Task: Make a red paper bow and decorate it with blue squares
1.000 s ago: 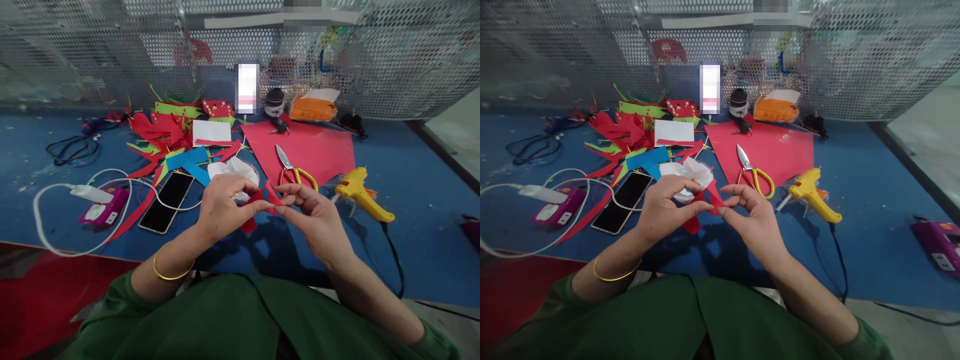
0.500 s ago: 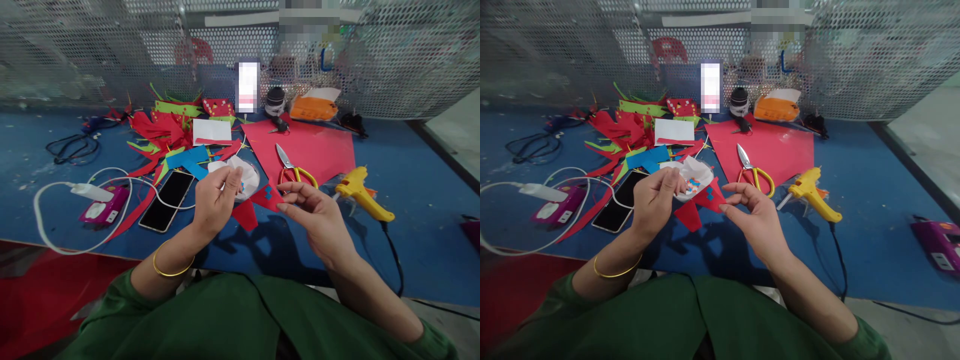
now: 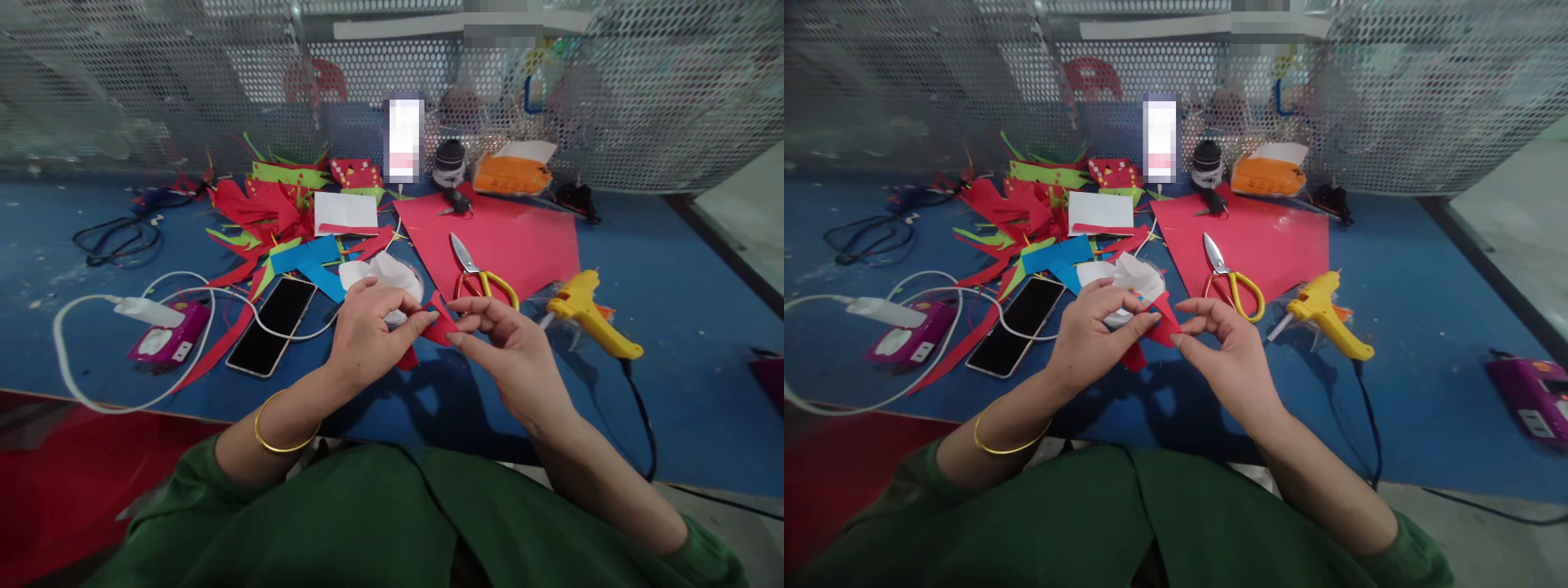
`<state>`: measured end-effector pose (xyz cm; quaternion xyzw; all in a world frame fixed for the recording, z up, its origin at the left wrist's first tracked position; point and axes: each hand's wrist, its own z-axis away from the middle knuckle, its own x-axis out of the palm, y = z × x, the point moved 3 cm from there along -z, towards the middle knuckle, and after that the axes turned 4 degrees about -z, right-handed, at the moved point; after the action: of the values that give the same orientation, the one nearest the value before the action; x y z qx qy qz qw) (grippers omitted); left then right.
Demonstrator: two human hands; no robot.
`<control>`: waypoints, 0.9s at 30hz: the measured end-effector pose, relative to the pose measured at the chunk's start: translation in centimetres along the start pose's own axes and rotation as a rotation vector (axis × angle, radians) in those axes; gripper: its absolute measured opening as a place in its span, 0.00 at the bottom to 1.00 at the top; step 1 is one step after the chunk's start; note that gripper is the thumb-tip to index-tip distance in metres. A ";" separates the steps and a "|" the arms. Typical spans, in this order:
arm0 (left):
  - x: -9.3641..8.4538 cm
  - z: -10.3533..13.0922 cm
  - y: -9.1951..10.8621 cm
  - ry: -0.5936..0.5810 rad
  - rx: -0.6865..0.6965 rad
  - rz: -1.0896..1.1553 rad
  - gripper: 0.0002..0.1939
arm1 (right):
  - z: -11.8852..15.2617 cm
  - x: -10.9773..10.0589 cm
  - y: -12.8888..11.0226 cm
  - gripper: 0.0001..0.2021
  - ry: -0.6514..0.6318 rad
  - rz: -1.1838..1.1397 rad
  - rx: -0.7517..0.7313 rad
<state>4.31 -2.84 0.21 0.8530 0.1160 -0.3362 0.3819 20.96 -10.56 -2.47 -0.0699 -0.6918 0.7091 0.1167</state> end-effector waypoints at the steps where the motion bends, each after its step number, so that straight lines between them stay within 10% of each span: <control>1: 0.0 0.0 0.0 -0.007 0.003 -0.001 0.12 | 0.0 0.0 0.0 0.17 0.001 0.001 -0.001; 27: -0.3 0.0 0.1 0.032 0.106 -0.136 0.16 | -0.1 0.0 -0.1 0.17 0.006 -0.035 0.025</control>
<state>4.18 -2.91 0.47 0.8674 0.1620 -0.3536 0.3105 20.96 -10.42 -2.32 -0.0587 -0.6836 0.7154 0.1320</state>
